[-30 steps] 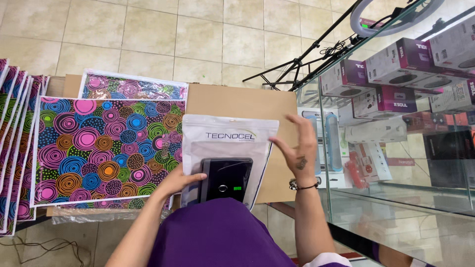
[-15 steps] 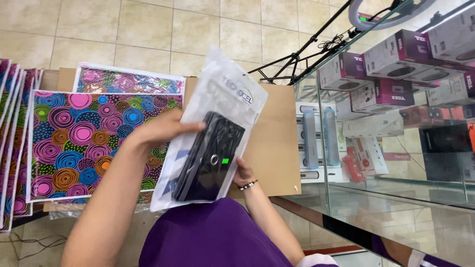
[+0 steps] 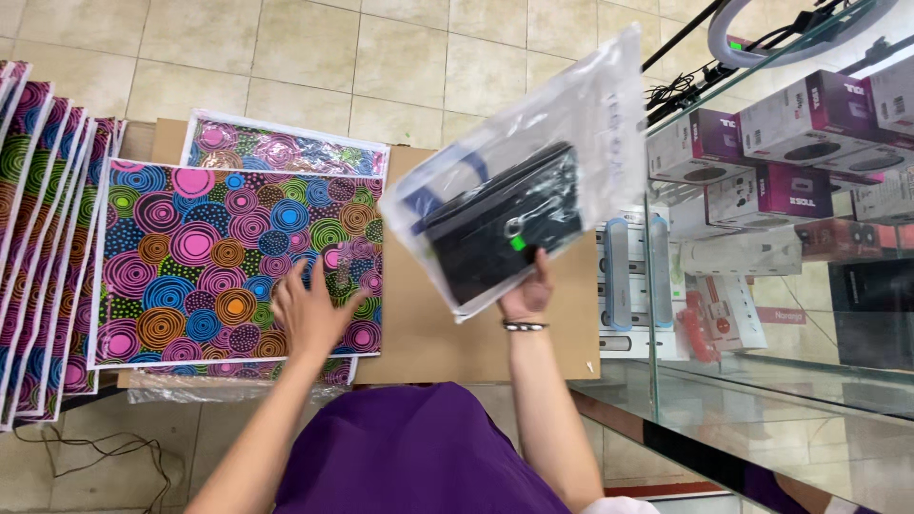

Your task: The person places a tablet in a protective cover and then inserts the tablet and cover into a plastic shipping envelope.

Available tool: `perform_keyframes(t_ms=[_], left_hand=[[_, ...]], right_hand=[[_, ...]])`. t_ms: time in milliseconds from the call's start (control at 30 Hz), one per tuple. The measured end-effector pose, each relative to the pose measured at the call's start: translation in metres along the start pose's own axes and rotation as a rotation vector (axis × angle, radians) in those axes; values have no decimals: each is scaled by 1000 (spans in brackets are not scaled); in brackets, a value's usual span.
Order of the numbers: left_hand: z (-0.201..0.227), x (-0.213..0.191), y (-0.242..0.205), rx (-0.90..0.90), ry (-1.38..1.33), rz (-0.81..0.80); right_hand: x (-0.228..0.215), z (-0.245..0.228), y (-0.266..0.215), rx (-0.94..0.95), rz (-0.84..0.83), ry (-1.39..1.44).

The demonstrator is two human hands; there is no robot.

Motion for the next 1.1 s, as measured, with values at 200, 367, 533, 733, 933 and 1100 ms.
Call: perform_keyframes(t_ms=[200, 367, 533, 733, 933, 1100], left_hand=[[-6, 11, -14, 97, 180, -207], [-35, 10, 16, 371, 259, -272], [-42, -11, 33, 340, 152, -498], [-60, 39, 11, 364, 99, -112], [-76, 43, 8, 319, -16, -68], [-69, 30, 5, 180, -236, -179]], right_hand=[[68, -68, -72, -87, 199, -321], [50, -89, -119, -219, 298, -509], [-23, -73, -163, -231, 430, -588], [-23, -11, -213, -227, 702, -517], [-7, 22, -227, -221, 743, -495], [33, 47, -227, -262, 873, -587]])
Point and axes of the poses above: each hand's wrist, its own y-axis towards the middle knuckle, its own x-axis out of the palm, z = x × y, the point moved 3 cm from there along y, towards the middle knuckle, and after that the axes turned 4 degrees about -y, right-handed, at the moved point
